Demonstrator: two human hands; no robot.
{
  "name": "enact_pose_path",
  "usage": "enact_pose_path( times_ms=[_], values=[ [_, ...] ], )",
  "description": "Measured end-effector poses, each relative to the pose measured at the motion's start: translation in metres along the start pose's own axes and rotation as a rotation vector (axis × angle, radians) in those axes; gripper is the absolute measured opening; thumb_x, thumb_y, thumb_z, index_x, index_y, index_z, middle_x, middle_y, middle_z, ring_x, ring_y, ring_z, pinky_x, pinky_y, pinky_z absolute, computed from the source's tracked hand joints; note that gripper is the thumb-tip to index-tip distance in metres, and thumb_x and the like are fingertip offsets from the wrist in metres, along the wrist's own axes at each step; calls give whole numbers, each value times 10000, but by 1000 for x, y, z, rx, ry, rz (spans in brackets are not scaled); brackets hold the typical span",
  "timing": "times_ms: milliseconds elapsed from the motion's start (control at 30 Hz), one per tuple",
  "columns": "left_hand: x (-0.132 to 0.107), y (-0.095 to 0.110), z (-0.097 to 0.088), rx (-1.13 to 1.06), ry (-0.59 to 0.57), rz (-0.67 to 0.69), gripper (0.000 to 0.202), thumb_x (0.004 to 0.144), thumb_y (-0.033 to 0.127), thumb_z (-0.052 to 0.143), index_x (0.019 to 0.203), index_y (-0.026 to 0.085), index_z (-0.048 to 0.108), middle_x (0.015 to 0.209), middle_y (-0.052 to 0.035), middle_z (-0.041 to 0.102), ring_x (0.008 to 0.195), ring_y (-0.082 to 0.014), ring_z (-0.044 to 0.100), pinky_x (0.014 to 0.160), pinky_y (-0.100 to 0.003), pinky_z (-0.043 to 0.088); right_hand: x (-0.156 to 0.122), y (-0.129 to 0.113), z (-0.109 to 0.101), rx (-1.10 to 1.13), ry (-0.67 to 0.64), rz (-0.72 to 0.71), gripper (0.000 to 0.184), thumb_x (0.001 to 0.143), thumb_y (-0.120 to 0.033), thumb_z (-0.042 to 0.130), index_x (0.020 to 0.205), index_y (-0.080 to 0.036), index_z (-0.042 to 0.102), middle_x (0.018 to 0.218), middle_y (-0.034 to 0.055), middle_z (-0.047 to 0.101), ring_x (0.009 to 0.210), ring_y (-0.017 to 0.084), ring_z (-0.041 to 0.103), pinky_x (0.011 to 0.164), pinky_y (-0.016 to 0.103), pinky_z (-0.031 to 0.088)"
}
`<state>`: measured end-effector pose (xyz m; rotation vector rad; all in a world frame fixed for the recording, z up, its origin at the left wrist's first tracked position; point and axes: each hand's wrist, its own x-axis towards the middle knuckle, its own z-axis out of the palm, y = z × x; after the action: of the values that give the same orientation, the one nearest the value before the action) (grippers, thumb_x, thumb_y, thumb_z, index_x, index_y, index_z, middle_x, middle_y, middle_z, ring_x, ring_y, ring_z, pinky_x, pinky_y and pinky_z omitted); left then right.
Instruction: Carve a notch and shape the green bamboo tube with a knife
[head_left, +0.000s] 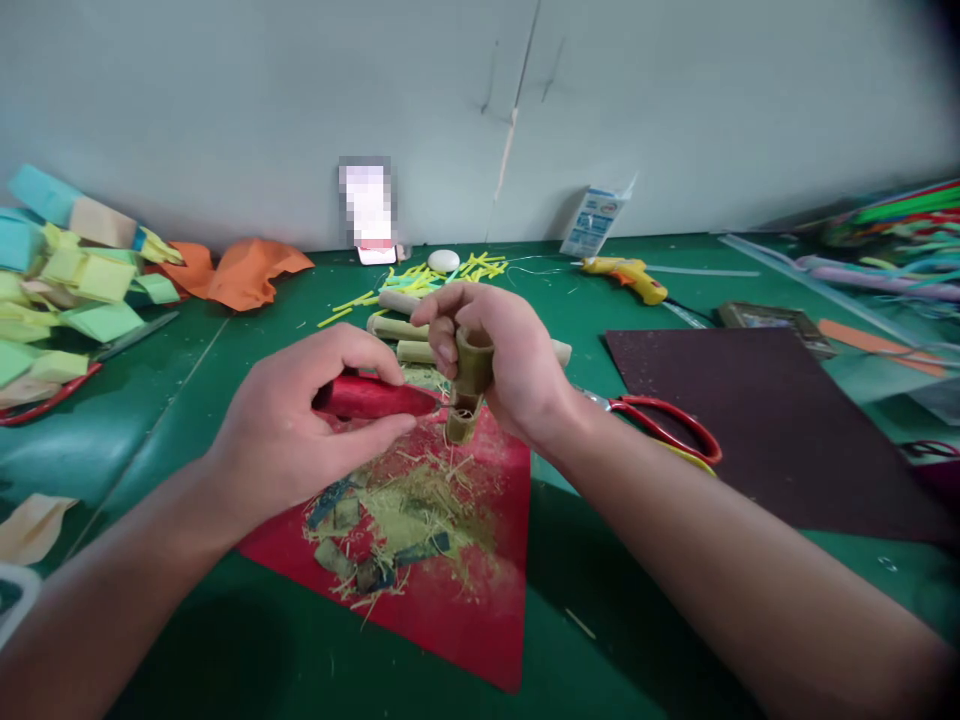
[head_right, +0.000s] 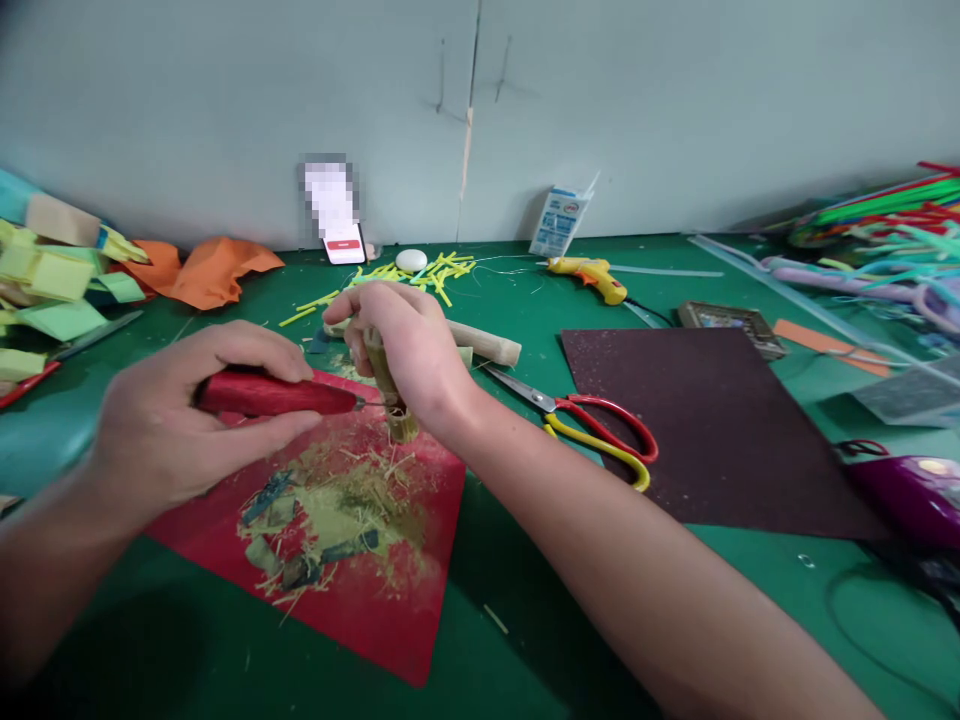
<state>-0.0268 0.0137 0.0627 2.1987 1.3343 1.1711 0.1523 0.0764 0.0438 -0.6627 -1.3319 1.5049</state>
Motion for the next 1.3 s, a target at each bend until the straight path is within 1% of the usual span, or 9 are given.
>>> enact_pose_path(
  times_ms=[167,333,400,500,667,733,867,1033,1300],
  values=[
    [0,-3,13,-206,38,45,79,763,279,754,766,244,683,805,-15,667,779,-182,615,765,-312,501,-2,-1,3,-23,17,-75,202,740,-188,454,548,-194,515,533,-10,477,492,99,429,474,244,345],
    [-6,-4,16,-243,35,-89,67,821,302,695,808,282,758,882,-15,754,830,-212,685,828,-348,553,-4,0,0,-55,-13,-111,199,732,-189,437,545,-204,503,546,-5,491,514,109,446,487,246,362],
    [-9,-3,17,-245,62,-97,69,820,295,695,819,294,764,867,-7,763,807,-215,697,821,-363,568,-4,1,-2,-85,-39,-108,169,723,-183,453,562,-207,502,564,-9,494,505,106,433,476,248,352],
    [-11,-3,20,-275,84,-49,85,825,260,680,793,280,757,831,-18,761,782,-212,703,797,-367,577,-5,2,-2,-99,-75,-120,163,728,-175,475,569,-211,490,558,-20,482,487,100,414,479,250,348],
    [-13,-4,28,-322,166,-27,130,797,207,663,687,228,729,766,-39,740,721,-184,704,741,-316,573,-5,3,1,-102,-88,-129,302,826,-223,422,527,-209,465,506,-20,467,468,92,395,515,248,374],
    [-14,-4,29,-325,165,-14,123,769,182,673,659,216,715,743,-40,734,704,-180,701,720,-302,565,-4,3,2,-104,-100,-114,318,838,-221,406,526,-208,466,501,-20,465,464,90,388,503,243,366],
    [-14,-6,32,-303,107,78,153,805,146,622,684,215,684,759,-24,737,712,-171,702,689,-294,558,-3,4,2,-93,-92,-104,323,845,-217,398,531,-207,473,495,-22,454,454,91,393,461,235,333],
    [-6,-16,37,-299,195,206,152,813,162,636,668,200,656,724,-12,732,641,-156,681,618,-292,548,-1,6,1,-81,-97,-134,350,861,-250,442,517,-205,487,475,-19,458,433,102,411,425,246,313],
    [-1,-26,46,-428,329,23,180,830,215,657,650,207,655,644,7,689,584,-148,647,587,-297,536,-2,2,3,-113,-92,-123,382,880,-246,429,502,-219,481,456,-10,447,424,127,415,424,280,312]
  ],
)
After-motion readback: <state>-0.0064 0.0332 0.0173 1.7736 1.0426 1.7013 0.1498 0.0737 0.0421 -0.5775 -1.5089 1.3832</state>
